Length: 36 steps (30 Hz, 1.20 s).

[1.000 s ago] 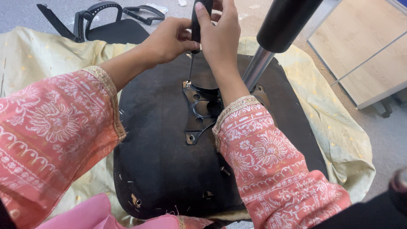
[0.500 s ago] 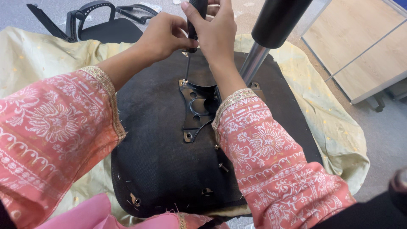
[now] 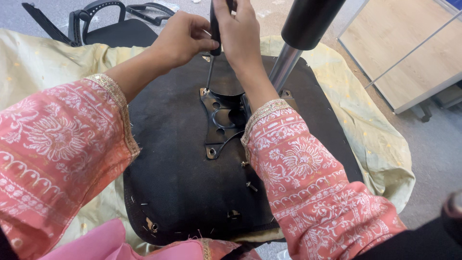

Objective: The person uses a screwdriver to fasten screws into the underside of an office chair seat, securing the metal mounting bracket to the seat. They pick up screws and washers, align them with the holes, and tighten them.

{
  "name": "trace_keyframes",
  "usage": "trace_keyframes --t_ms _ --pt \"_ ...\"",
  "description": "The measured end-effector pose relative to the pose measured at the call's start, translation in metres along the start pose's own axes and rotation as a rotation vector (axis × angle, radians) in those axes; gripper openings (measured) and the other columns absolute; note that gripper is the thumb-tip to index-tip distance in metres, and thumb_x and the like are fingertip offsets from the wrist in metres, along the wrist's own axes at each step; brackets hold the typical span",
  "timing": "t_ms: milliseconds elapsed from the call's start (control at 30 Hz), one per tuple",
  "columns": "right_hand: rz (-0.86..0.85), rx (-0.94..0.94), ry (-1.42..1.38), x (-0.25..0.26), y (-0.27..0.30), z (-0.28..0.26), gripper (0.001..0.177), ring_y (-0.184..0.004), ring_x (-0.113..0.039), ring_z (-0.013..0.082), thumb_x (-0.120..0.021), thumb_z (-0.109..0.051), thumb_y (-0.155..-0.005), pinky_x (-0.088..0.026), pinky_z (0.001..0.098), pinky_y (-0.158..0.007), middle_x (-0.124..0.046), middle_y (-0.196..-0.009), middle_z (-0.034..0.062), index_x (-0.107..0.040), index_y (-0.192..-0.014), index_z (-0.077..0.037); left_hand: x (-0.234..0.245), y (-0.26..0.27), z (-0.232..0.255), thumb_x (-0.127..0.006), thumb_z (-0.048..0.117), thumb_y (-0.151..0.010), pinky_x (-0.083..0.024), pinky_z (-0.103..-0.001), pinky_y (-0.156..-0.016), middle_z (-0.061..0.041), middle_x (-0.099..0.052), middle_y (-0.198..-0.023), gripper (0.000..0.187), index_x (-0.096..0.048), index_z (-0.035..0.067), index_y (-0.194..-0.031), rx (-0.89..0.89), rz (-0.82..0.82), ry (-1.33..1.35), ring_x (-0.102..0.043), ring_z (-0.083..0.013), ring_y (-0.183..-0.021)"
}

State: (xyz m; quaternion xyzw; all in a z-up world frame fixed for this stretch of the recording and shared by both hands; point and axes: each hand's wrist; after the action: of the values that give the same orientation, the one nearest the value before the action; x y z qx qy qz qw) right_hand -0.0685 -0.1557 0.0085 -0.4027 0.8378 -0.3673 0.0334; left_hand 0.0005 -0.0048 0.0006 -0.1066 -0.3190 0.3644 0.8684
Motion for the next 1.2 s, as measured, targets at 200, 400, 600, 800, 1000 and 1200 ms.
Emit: trace_keyframes --t_ms 200,400,600,800,1000,1200 --pt "0.053 0.106 0.084 0.005 0.010 -0.014 0.035 -0.085 -0.080 0.0215 -0.073 -0.034 -0.094 -0.061 0.0362 -0.078 -0.079 -0.093 0.0094 -0.064 -0.112 -0.004 -0.004 0.001 -0.005 -0.078 0.008 -0.090 -0.058 -0.028 -0.086 -0.011 -0.077 -0.101 0.030 -0.070 -0.001 -0.117 -0.022 -0.034 0.057 -0.074 -0.0137 -0.094" --pt "0.064 0.042 0.109 0.029 0.020 -0.035 0.033 -0.071 -0.078 0.0147 -0.072 -0.033 -0.097 -0.060 0.0309 -0.067 -0.079 -0.090 0.0069 -0.064 -0.111 -0.004 -0.012 0.024 -0.028 -0.077 0.010 -0.086 -0.055 -0.037 -0.095 -0.012 -0.073 -0.120 0.039 -0.070 0.004 -0.124 0.075 -0.267 -0.227 -0.071 -0.0245 -0.110" --pt "0.004 0.006 0.201 0.044 0.033 -0.058 0.033 -0.064 -0.064 0.0106 -0.072 -0.034 -0.100 -0.051 0.0286 -0.061 -0.074 -0.080 0.0063 -0.065 -0.113 -0.004 -0.035 0.044 -0.038 -0.074 0.007 -0.085 -0.053 -0.043 -0.096 -0.019 -0.071 -0.115 0.038 -0.072 0.008 -0.124 0.122 -0.261 -0.355 -0.067 -0.0335 -0.111" --pt "-0.041 0.123 0.088 0.055 0.051 -0.069 0.040 -0.071 -0.072 0.0070 -0.071 -0.032 -0.102 -0.057 0.0250 -0.065 -0.074 -0.090 0.0022 -0.057 -0.127 -0.004 -0.045 0.052 -0.034 -0.072 0.017 -0.090 -0.053 -0.045 -0.091 -0.021 -0.073 -0.104 0.023 -0.077 0.000 -0.105 0.024 -0.274 -0.576 -0.069 -0.0379 -0.101" --pt "-0.016 0.100 0.112 0.061 0.057 -0.074 0.040 -0.076 -0.072 0.0065 -0.073 -0.033 -0.102 -0.058 0.0243 -0.069 -0.075 -0.091 0.0025 -0.057 -0.126 -0.005 -0.060 0.060 -0.041 -0.069 0.017 -0.092 -0.053 -0.045 -0.093 -0.019 -0.075 -0.096 0.020 -0.078 0.001 -0.100 0.069 -0.169 -0.570 -0.071 -0.0354 -0.097" --pt "-0.043 0.020 0.083 0.063 0.066 -0.083 0.036 -0.074 -0.067 0.0061 -0.073 -0.030 -0.100 -0.055 0.0245 -0.066 -0.073 -0.091 0.0024 -0.059 -0.121 -0.005 -0.063 0.065 -0.037 -0.068 0.016 -0.093 -0.051 -0.047 -0.087 -0.016 -0.070 -0.097 0.018 -0.076 0.000 -0.098 -0.010 -0.123 -0.507 -0.067 -0.0348 -0.095"
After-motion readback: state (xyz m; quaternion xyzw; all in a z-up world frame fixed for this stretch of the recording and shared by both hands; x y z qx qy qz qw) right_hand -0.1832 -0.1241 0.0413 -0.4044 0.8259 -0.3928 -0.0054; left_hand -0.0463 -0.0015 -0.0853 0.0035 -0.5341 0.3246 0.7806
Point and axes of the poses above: each hand's wrist, its own y-axis away from the middle knuckle, its own x-axis out of the back of the hand, z = x × y
